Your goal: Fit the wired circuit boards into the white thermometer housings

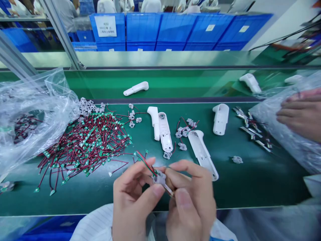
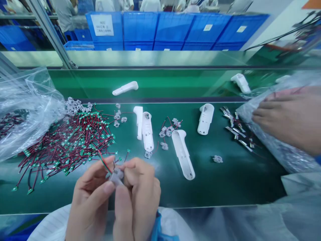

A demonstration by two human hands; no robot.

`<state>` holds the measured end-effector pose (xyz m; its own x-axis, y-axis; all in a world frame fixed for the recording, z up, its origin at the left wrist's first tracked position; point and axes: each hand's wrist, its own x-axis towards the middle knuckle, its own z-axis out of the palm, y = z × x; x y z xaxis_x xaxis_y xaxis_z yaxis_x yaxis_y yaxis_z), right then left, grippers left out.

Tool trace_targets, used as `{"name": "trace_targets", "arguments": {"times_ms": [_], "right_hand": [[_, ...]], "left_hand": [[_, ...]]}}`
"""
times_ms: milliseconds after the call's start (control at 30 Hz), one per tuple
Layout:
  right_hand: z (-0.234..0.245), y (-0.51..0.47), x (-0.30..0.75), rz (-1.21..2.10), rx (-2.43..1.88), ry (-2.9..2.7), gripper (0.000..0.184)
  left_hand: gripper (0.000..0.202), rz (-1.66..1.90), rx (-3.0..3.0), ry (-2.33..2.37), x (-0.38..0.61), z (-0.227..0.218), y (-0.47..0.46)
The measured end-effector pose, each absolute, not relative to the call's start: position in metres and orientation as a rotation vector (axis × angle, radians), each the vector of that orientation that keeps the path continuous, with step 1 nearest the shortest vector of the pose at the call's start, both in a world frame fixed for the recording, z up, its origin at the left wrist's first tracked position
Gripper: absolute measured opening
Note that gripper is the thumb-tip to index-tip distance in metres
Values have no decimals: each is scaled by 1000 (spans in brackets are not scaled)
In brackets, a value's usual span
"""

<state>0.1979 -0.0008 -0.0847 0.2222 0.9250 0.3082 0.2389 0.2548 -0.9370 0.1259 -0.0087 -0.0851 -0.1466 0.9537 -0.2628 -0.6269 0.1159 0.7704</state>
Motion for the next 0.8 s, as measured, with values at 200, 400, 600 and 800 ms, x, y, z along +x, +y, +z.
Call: {"name": "trace_targets", "arguments": {"times_ms": [200,400,600,800], "right_hand": [[-92,12,201,846,-1388,-1279,50],[-114,5,209,1153,-1228,-1261,40],[-132,3,207,1260,-932,-1252,38],[-130,15,221,780,-775,-1705,25]], "left_hand": [[9,1456,725,1009,127,-90,-2],[24,1424,778,1138,132,-95,3],[39,1499,942,1204,129,-112,2],[43,1176,1102,1167,118,-118,1]]}}
